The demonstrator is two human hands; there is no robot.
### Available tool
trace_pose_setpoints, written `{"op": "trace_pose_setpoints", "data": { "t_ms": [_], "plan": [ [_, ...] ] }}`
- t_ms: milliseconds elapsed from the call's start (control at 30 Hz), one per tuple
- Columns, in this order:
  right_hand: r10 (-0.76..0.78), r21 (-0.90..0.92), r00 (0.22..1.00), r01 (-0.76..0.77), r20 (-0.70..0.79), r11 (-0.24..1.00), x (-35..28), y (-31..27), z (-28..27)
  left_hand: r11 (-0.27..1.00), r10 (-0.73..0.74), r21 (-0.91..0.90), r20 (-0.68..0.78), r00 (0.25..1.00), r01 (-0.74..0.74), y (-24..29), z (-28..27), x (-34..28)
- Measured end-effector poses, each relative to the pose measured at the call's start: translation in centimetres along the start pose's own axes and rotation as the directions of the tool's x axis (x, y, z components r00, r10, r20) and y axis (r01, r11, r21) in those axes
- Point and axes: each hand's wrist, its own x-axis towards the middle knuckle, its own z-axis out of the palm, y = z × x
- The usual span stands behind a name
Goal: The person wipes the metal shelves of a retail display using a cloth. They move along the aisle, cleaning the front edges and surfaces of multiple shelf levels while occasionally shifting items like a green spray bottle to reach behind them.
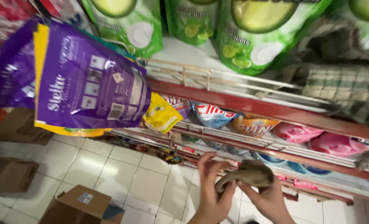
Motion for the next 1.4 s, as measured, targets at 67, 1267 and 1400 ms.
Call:
{"op": "trace_pose_setpoints", "data": {
  "t_ms": [67, 1267, 1400],
  "plan": [
    [0.036, 0.071, 0.998, -0.032, -0.053, 0.997, 0.2, -1.1, 0.7, 0.996, 0.064, 0.063, -0.114, 0.991, -0.057, 0.2, -1.6, 0.6],
    [-0.718, -0.793, 0.606, 0.222, -0.343, 0.567, 5.9, -22.4, -5.0, 0.695, 0.543, 0.603, -0.086, 0.835, -0.39, 9.1, -6.3, 16.3],
    [-0.806, -0.86, 0.517, 0.229, -0.29, 0.456, 5.3, -22.3, -5.8, 0.644, 0.605, 0.527, 0.093, 0.791, -0.554, 8.1, -3.3, 15.1]
  ]
}}
